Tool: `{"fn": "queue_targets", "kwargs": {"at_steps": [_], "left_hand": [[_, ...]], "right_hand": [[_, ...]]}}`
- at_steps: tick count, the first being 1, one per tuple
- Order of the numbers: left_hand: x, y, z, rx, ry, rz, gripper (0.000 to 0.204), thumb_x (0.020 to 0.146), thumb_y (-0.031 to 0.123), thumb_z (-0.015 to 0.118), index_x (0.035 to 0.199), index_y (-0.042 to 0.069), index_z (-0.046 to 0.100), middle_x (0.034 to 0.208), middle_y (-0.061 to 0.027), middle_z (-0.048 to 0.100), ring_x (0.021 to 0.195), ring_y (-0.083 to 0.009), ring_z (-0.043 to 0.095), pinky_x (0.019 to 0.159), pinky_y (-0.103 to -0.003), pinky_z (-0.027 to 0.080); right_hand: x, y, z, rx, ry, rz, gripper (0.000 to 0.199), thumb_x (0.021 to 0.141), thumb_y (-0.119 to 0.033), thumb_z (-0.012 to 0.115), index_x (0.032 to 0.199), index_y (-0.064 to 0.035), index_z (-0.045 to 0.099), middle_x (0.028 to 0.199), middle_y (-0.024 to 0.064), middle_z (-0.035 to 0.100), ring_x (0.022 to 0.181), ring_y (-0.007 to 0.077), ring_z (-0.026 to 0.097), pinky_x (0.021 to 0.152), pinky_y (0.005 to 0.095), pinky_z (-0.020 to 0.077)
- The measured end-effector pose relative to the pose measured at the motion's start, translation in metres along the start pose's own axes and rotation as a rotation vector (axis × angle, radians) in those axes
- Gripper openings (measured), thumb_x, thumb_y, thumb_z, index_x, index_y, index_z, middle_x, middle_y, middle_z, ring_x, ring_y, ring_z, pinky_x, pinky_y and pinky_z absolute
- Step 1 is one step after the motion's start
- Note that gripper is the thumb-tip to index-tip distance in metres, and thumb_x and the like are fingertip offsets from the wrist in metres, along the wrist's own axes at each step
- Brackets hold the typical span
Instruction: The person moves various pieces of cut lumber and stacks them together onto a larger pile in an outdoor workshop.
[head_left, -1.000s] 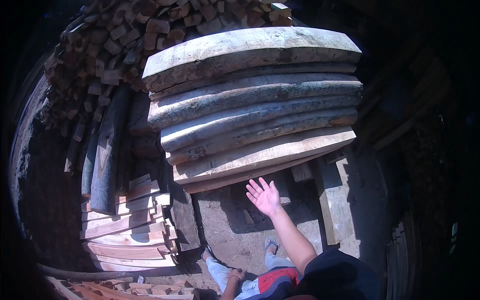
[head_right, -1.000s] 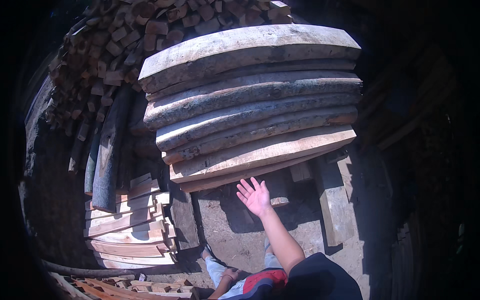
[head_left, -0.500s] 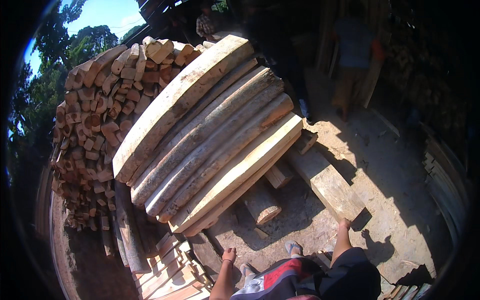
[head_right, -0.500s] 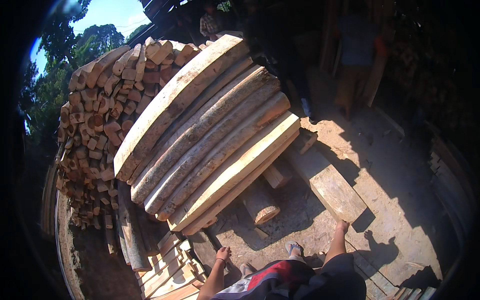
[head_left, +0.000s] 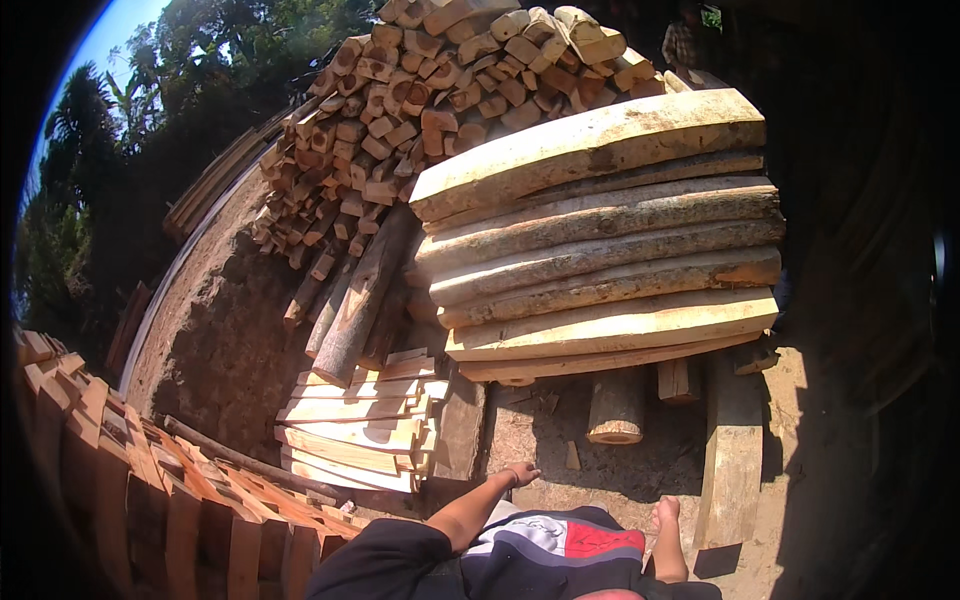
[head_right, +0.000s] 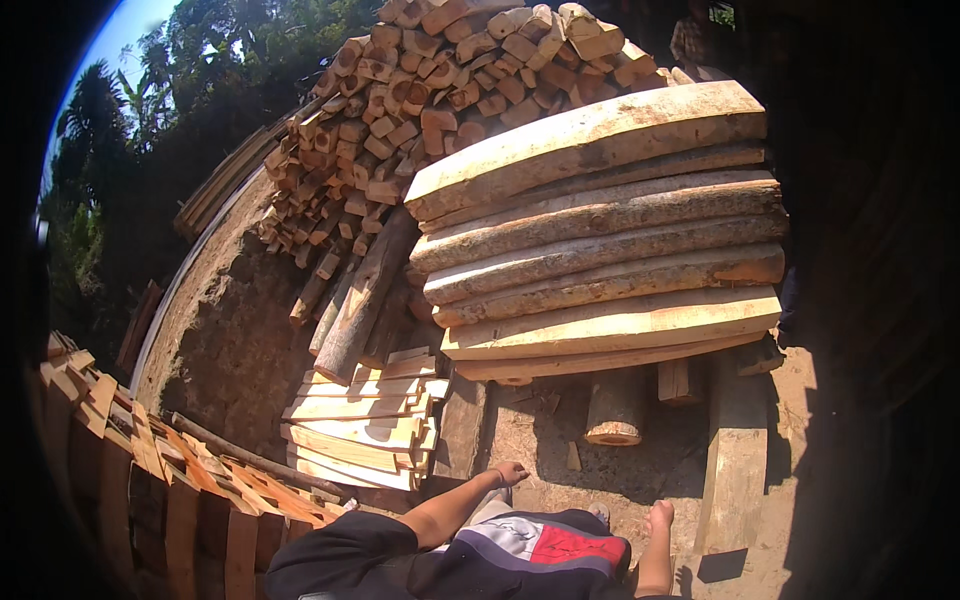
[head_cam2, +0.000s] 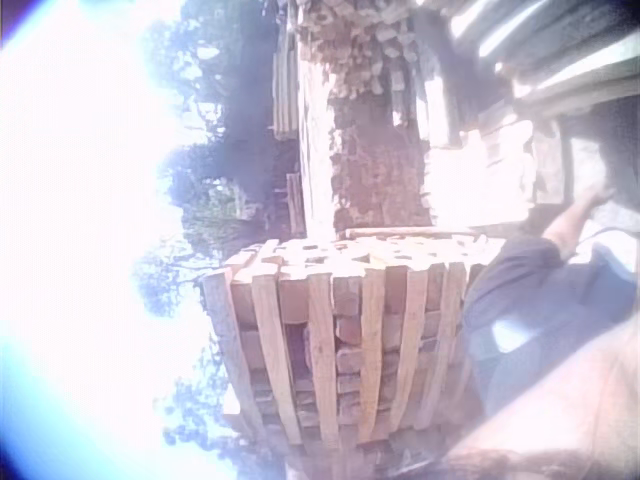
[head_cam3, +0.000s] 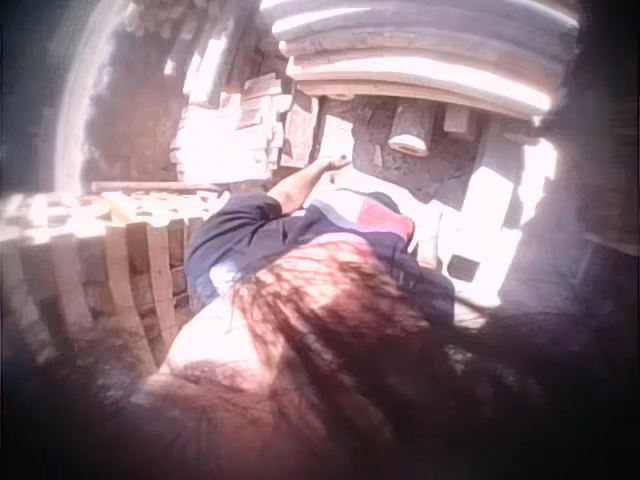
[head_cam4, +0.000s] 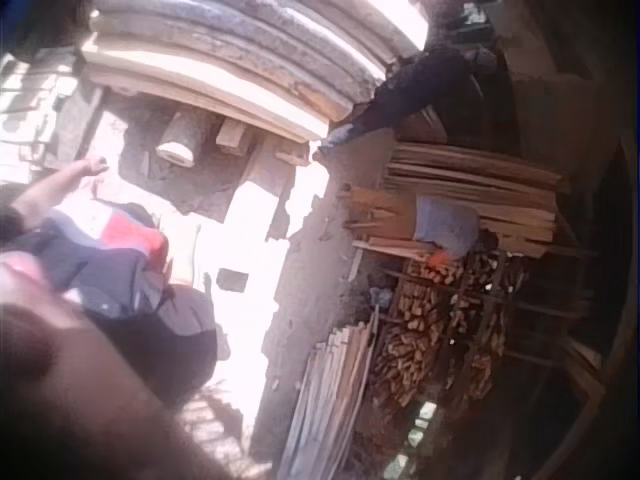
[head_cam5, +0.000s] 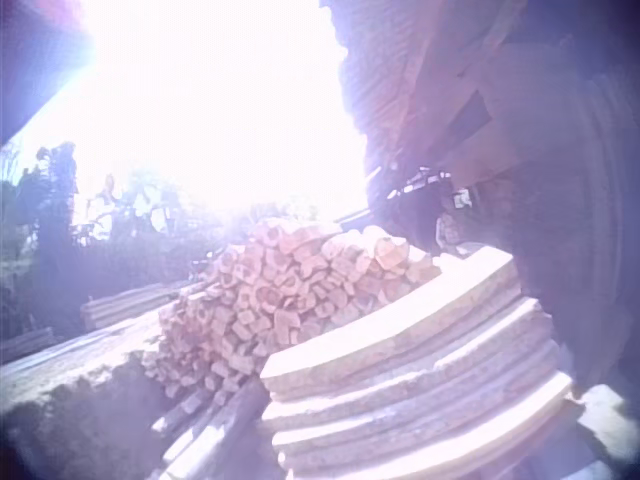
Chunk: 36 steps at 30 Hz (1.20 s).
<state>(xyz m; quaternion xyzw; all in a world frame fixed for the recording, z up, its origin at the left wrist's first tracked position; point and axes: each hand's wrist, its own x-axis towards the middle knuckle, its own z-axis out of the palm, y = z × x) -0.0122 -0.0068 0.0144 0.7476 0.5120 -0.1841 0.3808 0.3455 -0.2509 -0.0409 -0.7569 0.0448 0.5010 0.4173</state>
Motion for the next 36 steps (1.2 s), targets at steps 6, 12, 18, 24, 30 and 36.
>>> {"fn": "queue_targets", "kwargs": {"at_steps": [6,12,18,24,30,36], "left_hand": [[-0.049,-0.090,0.003,-0.229,0.284,-0.276,0.050,0.081,0.045,0.051,0.107,0.003,0.062,0.113,-0.0189,0.058,0.108,-0.0335,0.054,0.092,-0.040,0.042],[-0.082,-0.115,0.053,-0.554,0.029,-0.460,0.059,0.079,0.044,0.057,0.116,-0.001,0.055,0.122,-0.0230,0.052,0.115,-0.0323,0.051,0.096,-0.037,0.040],[-0.137,-0.153,0.102,-0.537,0.047,-0.646,0.063,0.079,0.042,0.059,0.121,-0.003,0.049,0.120,-0.0218,0.052,0.107,-0.0302,0.055,0.089,-0.036,0.043],[-0.117,-0.129,0.088,-0.485,-0.021,-0.532,0.060,0.079,0.042,0.059,0.119,-0.002,0.050,0.114,-0.0193,0.055,0.102,-0.0284,0.056,0.082,-0.036,0.045],[-0.092,-0.113,0.068,-0.395,0.001,-0.460,0.057,0.080,0.043,0.059,0.116,-0.001,0.050,0.108,-0.0169,0.058,0.096,-0.0265,0.058,0.076,-0.036,0.048],[-0.063,-0.063,0.048,-0.278,0.016,-0.423,0.055,0.081,0.043,0.059,0.114,0.000,0.051,0.102,-0.0144,0.062,0.091,-0.0246,0.060,0.069,-0.037,0.050]], "right_hand": [[0.009,-0.054,0.020,-0.114,-0.007,-0.016,0.023,0.086,-0.023,0.044,0.105,-0.0116,0.052,0.082,0.0032,0.053,0.058,0.0169,0.049,0.048,0.0345,0.0390],[0.005,-0.017,0.034,-0.290,-0.105,0.072,0.017,0.085,-0.024,0.045,0.098,-0.0138,0.051,0.076,0.0042,0.055,0.050,0.0155,0.048,0.043,0.0312,0.0389],[-0.027,0.009,0.095,-1.047,-0.451,-0.211,0.023,0.079,-0.025,0.051,0.074,-0.0054,0.063,0.069,0.0105,0.061,0.058,0.0220,0.059,0.048,0.0364,0.0455],[0.004,0.024,0.087,-1.104,-0.323,-0.361,0.030,0.076,-0.025,0.047,0.083,-0.0050,0.068,0.089,0.0174,0.065,0.083,0.0307,0.064,0.072,0.0404,0.0497],[-0.018,0.008,0.071,-0.799,-0.087,-0.277,0.027,0.070,-0.026,0.053,0.083,-0.0061,0.068,0.090,0.0181,0.065,0.088,0.0310,0.063,0.077,0.0390,0.0477],[-0.043,0.051,0.011,-0.620,-0.023,-0.112,0.028,0.072,-0.024,0.055,0.088,-0.0044,0.067,0.099,0.0206,0.063,0.099,0.0326,0.060,0.085,0.0387,0.0462]]}}
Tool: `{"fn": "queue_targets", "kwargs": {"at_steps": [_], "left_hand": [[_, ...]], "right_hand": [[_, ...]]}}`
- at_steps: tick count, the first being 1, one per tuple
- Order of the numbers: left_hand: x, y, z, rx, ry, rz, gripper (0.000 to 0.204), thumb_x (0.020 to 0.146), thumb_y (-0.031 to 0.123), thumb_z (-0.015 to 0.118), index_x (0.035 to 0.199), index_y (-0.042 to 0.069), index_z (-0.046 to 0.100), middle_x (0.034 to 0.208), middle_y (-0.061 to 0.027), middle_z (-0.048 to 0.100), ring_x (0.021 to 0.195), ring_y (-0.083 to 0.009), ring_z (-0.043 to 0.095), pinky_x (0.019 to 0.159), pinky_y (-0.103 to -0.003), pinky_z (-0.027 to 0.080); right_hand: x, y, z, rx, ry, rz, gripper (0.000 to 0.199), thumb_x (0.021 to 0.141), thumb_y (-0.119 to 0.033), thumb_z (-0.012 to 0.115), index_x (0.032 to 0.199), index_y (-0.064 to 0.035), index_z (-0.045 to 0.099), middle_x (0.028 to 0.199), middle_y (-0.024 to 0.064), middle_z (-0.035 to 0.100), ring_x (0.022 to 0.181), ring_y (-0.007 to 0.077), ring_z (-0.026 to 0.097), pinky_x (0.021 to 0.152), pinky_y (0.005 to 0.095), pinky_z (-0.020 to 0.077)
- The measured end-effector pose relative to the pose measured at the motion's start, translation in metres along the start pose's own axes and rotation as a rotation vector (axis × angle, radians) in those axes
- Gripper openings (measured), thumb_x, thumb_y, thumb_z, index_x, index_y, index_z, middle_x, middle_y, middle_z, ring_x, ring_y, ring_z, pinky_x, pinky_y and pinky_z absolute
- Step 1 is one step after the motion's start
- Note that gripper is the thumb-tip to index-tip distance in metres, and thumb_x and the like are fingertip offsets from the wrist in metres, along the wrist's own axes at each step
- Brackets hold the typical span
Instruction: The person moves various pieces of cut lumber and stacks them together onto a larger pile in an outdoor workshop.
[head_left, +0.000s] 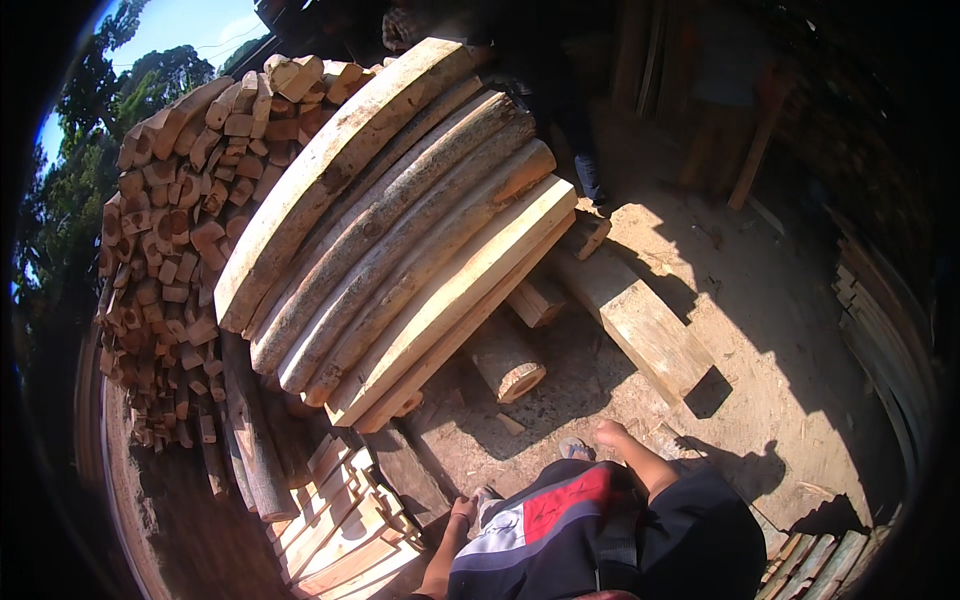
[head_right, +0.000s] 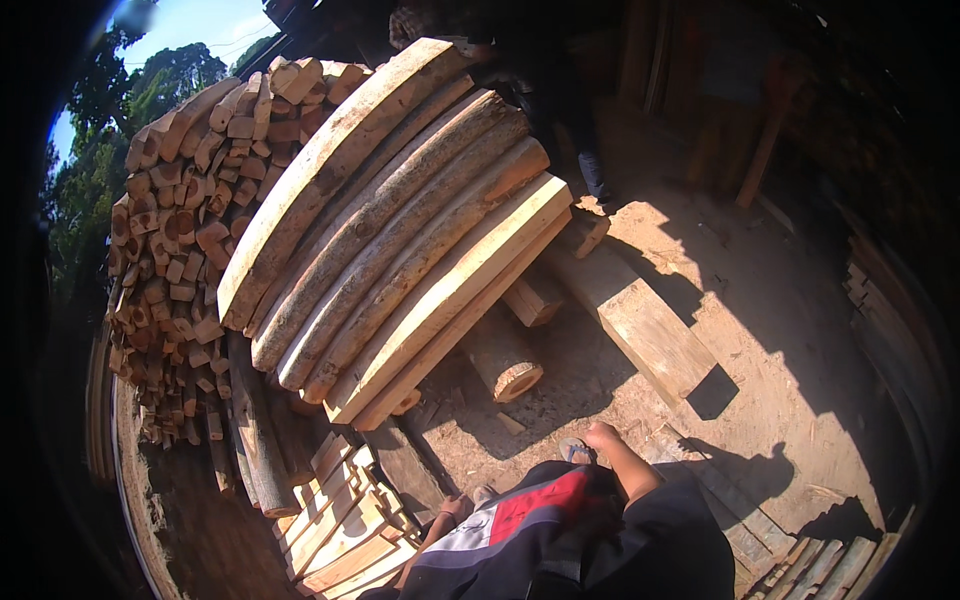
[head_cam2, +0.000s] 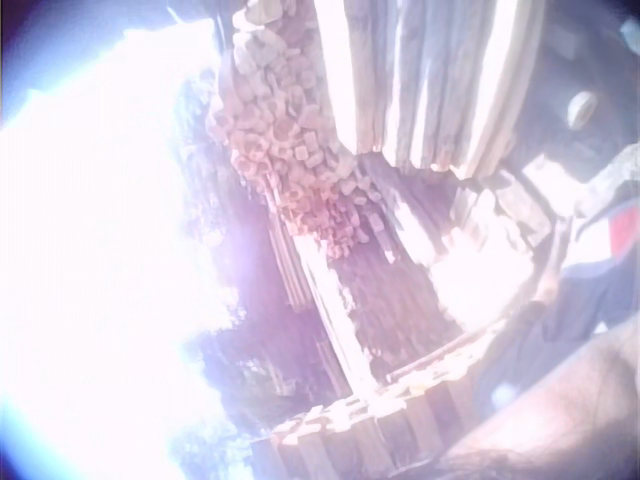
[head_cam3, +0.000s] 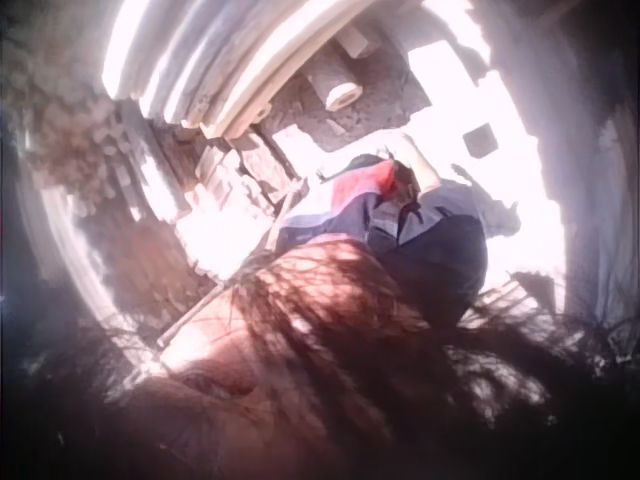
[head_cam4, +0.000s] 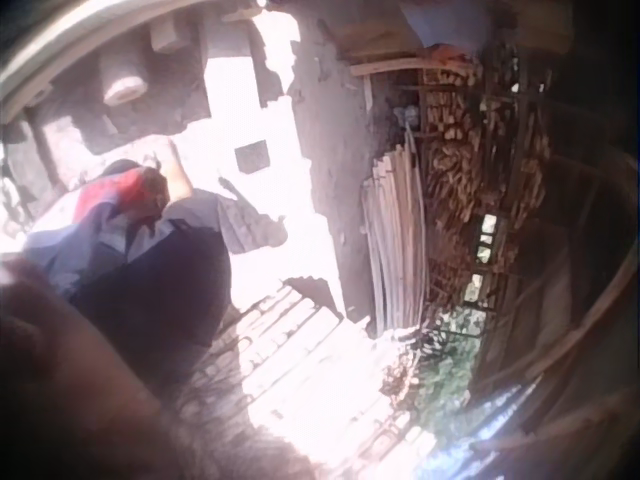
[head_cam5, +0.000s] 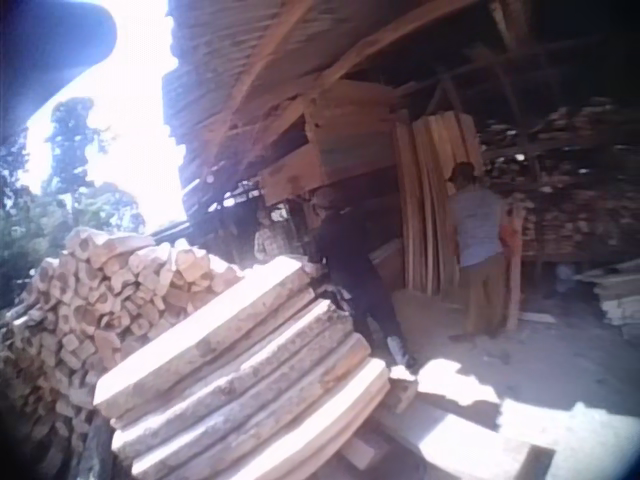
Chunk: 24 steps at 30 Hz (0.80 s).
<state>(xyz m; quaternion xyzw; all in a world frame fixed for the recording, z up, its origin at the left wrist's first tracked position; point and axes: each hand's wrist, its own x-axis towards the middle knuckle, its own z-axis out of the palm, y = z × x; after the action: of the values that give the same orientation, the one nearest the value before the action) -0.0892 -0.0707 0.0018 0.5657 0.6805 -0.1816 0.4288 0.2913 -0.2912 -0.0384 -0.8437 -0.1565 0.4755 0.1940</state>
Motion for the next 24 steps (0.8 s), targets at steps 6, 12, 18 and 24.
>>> {"fn": "queue_targets", "kwargs": {"at_steps": [6,12,18,24], "left_hand": [[0.025,0.034,0.007,0.045,0.043,0.263,0.055,0.078,0.040,0.063,0.113,-0.001,0.055,0.106,-0.0191,0.061,0.099,-0.0270,0.059,0.084,-0.033,0.046],[0.020,0.038,0.011,0.135,0.088,0.290,0.055,0.077,0.039,0.064,0.113,-0.002,0.055,0.110,-0.0210,0.060,0.104,-0.0299,0.057,0.089,-0.034,0.044],[0.011,0.006,0.003,0.004,0.047,0.223,0.047,0.078,0.035,0.063,0.104,-0.003,0.058,0.098,-0.0183,0.063,0.089,-0.0259,0.060,0.080,-0.033,0.047],[0.009,-0.041,0.000,-0.054,-0.007,0.124,0.045,0.079,0.036,0.062,0.102,-0.004,0.059,0.093,-0.0162,0.063,0.084,-0.0239,0.060,0.077,-0.033,0.048]], "right_hand": [[-0.013,0.102,0.018,0.034,0.172,0.262,0.030,0.070,-0.023,0.057,0.088,-0.0009,0.066,0.087,0.0187,0.064,0.078,0.0296,0.064,0.070,0.0371,0.0495],[-0.014,0.117,0.022,0.107,0.045,0.353,0.028,0.072,-0.019,0.051,0.087,0.0003,0.064,0.075,0.0187,0.065,0.066,0.0275,0.065,0.061,0.0365,0.0506],[0.001,0.041,0.012,0.013,0.063,0.115,0.025,0.073,-0.018,0.049,0.085,-0.0027,0.065,0.080,0.0182,0.065,0.073,0.0296,0.065,0.065,0.0373,0.0501],[0.009,-0.025,0.000,-0.047,0.008,-0.113,0.026,0.072,-0.019,0.049,0.083,-0.0025,0.066,0.088,0.0209,0.064,0.086,0.0330,0.063,0.075,0.0389,0.0481]]}}
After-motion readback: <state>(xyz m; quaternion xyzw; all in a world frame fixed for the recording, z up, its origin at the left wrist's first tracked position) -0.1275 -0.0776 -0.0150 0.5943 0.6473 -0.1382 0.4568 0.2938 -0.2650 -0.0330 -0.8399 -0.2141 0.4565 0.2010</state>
